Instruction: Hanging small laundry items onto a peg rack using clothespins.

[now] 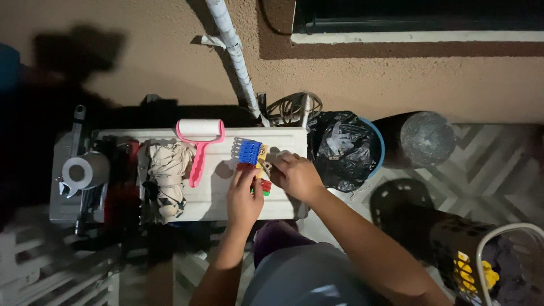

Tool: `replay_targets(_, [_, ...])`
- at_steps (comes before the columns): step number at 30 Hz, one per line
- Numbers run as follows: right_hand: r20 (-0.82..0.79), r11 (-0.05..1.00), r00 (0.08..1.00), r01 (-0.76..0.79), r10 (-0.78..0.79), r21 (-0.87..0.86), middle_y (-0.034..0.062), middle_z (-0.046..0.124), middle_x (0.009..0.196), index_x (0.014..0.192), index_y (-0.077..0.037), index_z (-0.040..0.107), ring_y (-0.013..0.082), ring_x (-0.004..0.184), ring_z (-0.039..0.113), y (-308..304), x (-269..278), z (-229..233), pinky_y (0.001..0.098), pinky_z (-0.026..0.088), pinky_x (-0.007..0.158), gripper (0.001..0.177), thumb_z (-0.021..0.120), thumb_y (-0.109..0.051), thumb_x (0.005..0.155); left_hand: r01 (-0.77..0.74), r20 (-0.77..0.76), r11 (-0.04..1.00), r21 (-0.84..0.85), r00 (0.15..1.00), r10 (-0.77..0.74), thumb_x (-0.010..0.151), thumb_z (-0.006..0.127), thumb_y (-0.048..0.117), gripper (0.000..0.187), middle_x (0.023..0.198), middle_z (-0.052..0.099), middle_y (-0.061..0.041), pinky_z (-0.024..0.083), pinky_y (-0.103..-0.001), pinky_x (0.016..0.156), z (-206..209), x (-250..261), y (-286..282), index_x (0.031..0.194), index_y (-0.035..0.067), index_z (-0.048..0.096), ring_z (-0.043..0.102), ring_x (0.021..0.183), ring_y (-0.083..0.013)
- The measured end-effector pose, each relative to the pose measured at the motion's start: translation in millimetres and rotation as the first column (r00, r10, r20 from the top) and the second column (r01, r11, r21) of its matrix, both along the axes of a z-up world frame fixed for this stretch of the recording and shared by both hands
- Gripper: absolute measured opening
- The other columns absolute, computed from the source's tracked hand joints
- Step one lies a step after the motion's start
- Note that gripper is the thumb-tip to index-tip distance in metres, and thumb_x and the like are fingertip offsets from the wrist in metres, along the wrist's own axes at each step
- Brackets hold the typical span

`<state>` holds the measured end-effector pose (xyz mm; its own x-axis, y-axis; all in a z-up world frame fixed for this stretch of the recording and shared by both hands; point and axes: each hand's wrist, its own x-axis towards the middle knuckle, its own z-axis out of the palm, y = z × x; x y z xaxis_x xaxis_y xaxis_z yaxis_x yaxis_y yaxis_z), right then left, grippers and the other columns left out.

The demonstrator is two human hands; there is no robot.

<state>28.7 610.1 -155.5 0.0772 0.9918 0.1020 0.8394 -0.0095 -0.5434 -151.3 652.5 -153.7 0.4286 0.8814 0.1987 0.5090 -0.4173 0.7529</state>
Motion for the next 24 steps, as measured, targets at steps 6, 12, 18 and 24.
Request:
replay_targets(6, [-0.154, 0.999, 0.987, 0.043, -0.040, 0.020, 0.0146, 0.069, 0.094, 0.101, -0.006, 0.072, 0.0365, 0.081, 0.069, -10.4, 7.9, 18.2, 0.0437, 0.056, 0.071, 0.021, 0.075, -0.013, 0.082, 0.013, 0.101, 0.997, -0.079, 0.995, -0.005, 0.086, 0.076, 0.012, 0.040, 0.114, 0.068, -0.018, 0.056, -0.038, 0.080, 10.7, 9.7, 2.1, 0.124, 0.001, 0.065, 0.068, 0.095, -0.0317])
replay_targets(12, [-0.208, 0.975, 0.976, 0.110, -0.069, 0.191, 0.0142, 0.070, 0.096, 0.098, -0.002, 0.068, 0.0361, 0.084, 0.069, -44.2, 7.8, 42.8, 0.0420, 0.057, 0.075, 0.021, 0.078, -0.009, 0.082, 0.179, 0.379, 0.828, -0.532, 0.924, 0.043, 0.090, 0.078, 0.011, 0.038, 0.103, 0.074, -0.006, 0.054, -0.026, 0.072, 12.5, 33.6, -18.4, 0.126, 0.002, 0.069, 0.066, 0.083, -0.0110])
replay_targets(18, [-0.504, 0.958, 0.846, 0.265, -0.175, 0.112, 0.0128, 0.071, 0.096, 0.106, 0.000, 0.069, 0.0280, 0.077, 0.074, -73.2, 32.5, 84.3, 0.0351, 0.059, 0.067, 0.019, 0.070, 0.002, 0.087, 0.363, 0.447, 0.875, -0.321, 0.872, -0.198, 0.089, 0.077, 0.005, 0.031, 0.100, 0.076, -0.007, 0.057, -0.028, 0.075, 65.8, 52.1, -12.6, 0.120, 0.002, 0.073, 0.071, 0.087, -0.0150])
replay_targets(24, [-0.275, 0.937, 0.959, 0.155, -0.067, 0.313, 0.0145, 0.072, 0.099, 0.105, -0.002, 0.069, 0.0304, 0.086, 0.072, -94.9, 51.0, 136.5, 0.0363, 0.058, 0.074, 0.021, 0.075, -0.001, 0.084, 0.586, 0.424, 0.801, -0.122, 0.761, -0.491, 0.081, 0.085, 0.008, 0.038, 0.097, 0.075, -0.010, 0.058, -0.032, 0.076, 88.9, 70.7, -15.8, 0.117, 0.004, 0.073, 0.073, 0.086, -0.0227])
